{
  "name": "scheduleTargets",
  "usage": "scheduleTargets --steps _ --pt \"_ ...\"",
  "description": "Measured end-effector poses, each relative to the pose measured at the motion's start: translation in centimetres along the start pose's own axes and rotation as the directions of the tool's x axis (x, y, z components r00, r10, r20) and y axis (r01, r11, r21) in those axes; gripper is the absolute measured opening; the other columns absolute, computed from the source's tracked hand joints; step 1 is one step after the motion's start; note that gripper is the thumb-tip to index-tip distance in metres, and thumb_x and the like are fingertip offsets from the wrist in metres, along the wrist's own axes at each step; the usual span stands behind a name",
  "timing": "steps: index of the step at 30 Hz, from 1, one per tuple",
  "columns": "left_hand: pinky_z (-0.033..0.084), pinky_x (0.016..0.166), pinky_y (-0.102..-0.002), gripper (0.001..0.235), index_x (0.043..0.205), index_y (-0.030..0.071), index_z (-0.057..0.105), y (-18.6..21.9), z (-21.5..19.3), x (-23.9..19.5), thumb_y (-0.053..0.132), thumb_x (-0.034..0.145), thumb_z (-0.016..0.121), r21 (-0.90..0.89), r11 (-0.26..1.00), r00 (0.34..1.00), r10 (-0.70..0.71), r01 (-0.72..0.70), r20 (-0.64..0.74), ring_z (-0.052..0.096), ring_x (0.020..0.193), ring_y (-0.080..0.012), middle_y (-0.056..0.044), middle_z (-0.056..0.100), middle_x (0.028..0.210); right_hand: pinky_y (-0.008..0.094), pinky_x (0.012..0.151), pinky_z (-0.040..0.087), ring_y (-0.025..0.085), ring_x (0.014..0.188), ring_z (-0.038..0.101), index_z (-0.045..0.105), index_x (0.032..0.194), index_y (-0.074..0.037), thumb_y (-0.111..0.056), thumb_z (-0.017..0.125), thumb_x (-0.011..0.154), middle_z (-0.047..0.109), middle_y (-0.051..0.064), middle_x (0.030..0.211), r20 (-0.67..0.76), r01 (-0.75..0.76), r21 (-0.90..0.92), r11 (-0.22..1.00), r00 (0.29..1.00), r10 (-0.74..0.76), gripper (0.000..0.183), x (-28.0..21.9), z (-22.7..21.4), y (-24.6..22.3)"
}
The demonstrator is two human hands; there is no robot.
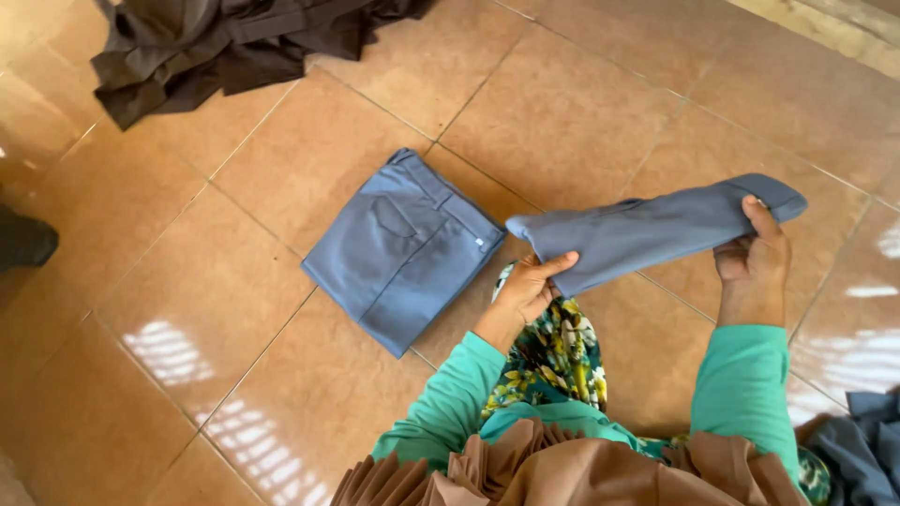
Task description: The person sits on the floor and folds several pairs of gray trousers by hand. They smooth the fabric, fold the legs together, and then fold the pants into neat rectangles, stacking them on the floor.
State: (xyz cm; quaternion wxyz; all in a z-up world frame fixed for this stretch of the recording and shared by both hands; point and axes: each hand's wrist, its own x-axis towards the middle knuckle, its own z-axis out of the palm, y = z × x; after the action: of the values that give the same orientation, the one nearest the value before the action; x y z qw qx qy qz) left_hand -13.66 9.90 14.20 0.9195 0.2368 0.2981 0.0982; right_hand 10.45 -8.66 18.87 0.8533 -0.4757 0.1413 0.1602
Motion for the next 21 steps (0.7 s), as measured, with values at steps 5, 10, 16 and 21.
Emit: scheduleTargets --steps 5,10,16,21 --pt "0.063 0.083 -0.041 0.044 0.118 0.008 0.068 10.4 -4.4 -6.8 0.005 0.078 0.084 0.050 0.943 0.942 0.333 -0.330 -0.047 0.073 0.099 -0.0250 -0.010 0.073 0.108 0.043 0.095 0.066 0.023 0.104 0.078 0.071 0.110 -0.010 -0.013 0.086 0.082 0.077 0.009 0.110 0.250 -0.120 -0.001 0.993 0.961 0.116 0.032 -1.6 12.2 6.7" --pt "0.064 0.078 -0.045 0.040 0.116 0.008 0.070 13.6 -14.4 -12.4 0.000 0.079 0.085 0.256 0.843 0.812 0.530 -0.474 -0.242 0.074 0.092 -0.0245 -0.009 0.072 0.098 0.054 0.095 0.062 0.028 0.105 0.075 0.061 0.123 -0.008 -0.014 0.087 0.088 0.071 0.012 0.110 0.431 -0.208 -0.086 0.974 0.874 0.225 0.044 -4.1 17.5 20.0" --pt "0.046 0.103 -0.061 0.067 0.144 0.010 0.055 4.6 -32.3 -10.6 0.008 0.084 0.084 0.428 0.870 0.694 0.465 -0.244 -0.550 0.053 0.131 -0.0428 -0.020 0.062 0.137 0.077 0.107 0.027 0.057 0.143 0.029 0.035 0.153 -0.002 -0.025 0.088 0.085 0.029 0.028 0.156 0.243 -0.377 -0.489 0.786 0.807 0.538 0.089 -8.2 12.9 32.5" --pt "0.045 0.108 -0.054 0.058 0.138 0.012 0.061 3.1 -32.0 -9.7 0.011 0.085 0.085 0.398 0.876 0.615 0.476 -0.271 -0.629 0.055 0.130 -0.0350 -0.016 0.065 0.133 0.079 0.104 0.029 0.064 0.140 0.025 0.026 0.154 0.006 -0.017 0.089 0.082 0.020 0.038 0.154 0.255 -0.316 -0.529 0.788 0.826 0.503 0.099 -9.2 13.6 30.8"
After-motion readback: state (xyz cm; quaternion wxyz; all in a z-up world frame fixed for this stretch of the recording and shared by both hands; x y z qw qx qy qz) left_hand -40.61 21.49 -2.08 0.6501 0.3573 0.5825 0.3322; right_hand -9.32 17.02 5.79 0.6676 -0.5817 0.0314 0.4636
